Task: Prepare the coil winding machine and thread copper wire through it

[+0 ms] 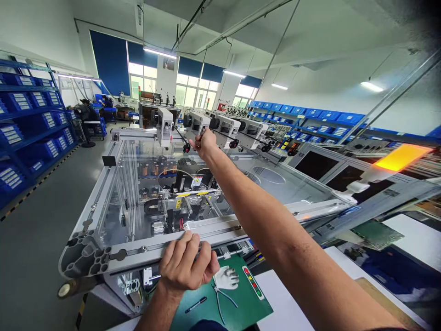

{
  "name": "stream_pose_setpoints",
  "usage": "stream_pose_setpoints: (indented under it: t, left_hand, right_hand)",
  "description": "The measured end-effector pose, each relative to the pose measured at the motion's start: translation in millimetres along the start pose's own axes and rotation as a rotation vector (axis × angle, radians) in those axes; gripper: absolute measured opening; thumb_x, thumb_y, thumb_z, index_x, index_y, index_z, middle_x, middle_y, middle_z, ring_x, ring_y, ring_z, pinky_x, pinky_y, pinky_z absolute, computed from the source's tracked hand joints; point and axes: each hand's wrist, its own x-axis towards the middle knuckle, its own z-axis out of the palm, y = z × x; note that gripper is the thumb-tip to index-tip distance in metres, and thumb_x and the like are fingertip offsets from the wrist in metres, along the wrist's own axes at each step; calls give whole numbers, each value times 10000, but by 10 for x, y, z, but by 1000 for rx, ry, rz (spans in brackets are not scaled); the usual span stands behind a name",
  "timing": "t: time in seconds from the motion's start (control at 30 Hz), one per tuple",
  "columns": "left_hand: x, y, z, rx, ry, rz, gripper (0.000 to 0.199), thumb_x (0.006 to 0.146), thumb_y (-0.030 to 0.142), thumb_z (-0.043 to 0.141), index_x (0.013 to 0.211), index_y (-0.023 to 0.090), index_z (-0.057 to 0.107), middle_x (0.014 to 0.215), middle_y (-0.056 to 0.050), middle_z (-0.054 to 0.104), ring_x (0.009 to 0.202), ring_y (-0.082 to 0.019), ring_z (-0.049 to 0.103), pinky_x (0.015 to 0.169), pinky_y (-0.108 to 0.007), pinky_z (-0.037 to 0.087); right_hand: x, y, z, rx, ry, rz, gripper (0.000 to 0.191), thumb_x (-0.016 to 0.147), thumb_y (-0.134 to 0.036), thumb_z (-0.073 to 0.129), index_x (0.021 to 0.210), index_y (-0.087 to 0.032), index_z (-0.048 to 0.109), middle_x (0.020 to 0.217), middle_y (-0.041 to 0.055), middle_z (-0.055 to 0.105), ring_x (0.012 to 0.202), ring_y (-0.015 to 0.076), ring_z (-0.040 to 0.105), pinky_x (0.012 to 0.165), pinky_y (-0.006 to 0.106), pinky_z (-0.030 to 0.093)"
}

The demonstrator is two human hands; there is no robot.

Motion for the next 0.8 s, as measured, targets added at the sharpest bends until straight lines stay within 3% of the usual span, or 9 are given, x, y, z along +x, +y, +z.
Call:
stream_pose_setpoints:
  t: [0.1, 0.3, 0.5, 0.8]
  left_hand:
    - [4, 1, 8, -1, 8, 2, 163, 973, 284, 615, 914, 207, 745, 841, -20, 827, 831, -212, 801, 817, -350, 497]
    - [13, 1, -1, -13, 2, -11, 169, 986, 270, 608, 917, 203, 747, 851, -28, 830, 836, -218, 799, 826, -356, 487]
    - [-8, -2, -3, -24, -2, -16, 157, 985, 253, 615, 925, 193, 747, 854, -37, 825, 842, -225, 793, 832, -360, 484]
    - [-5, -28, -23, -19, -17, -4, 138, 985, 246, 638, 943, 187, 756, 858, -47, 817, 866, -225, 771, 832, -351, 480]
  right_hand:
    - [-195, -126, 45, 232, 52, 204, 464, 1178, -460, 232, 775, -265, 355, 519, -125, 373, 358, 49, 235, 556, 153, 607]
    - [-336, -288, -39, 511, -107, 339, 473, 1189, -361, 233, 775, -238, 426, 506, -130, 356, 329, 32, 227, 483, 65, 516]
    - [-338, -348, -65, 667, -157, 416, 429, 1177, -253, 281, 797, -220, 479, 521, -131, 401, 345, 27, 294, 466, 39, 467]
    - [-328, -402, -24, 639, -173, 426, 418, 1169, -196, 264, 783, -227, 420, 548, -133, 398, 348, 11, 261, 469, 18, 458]
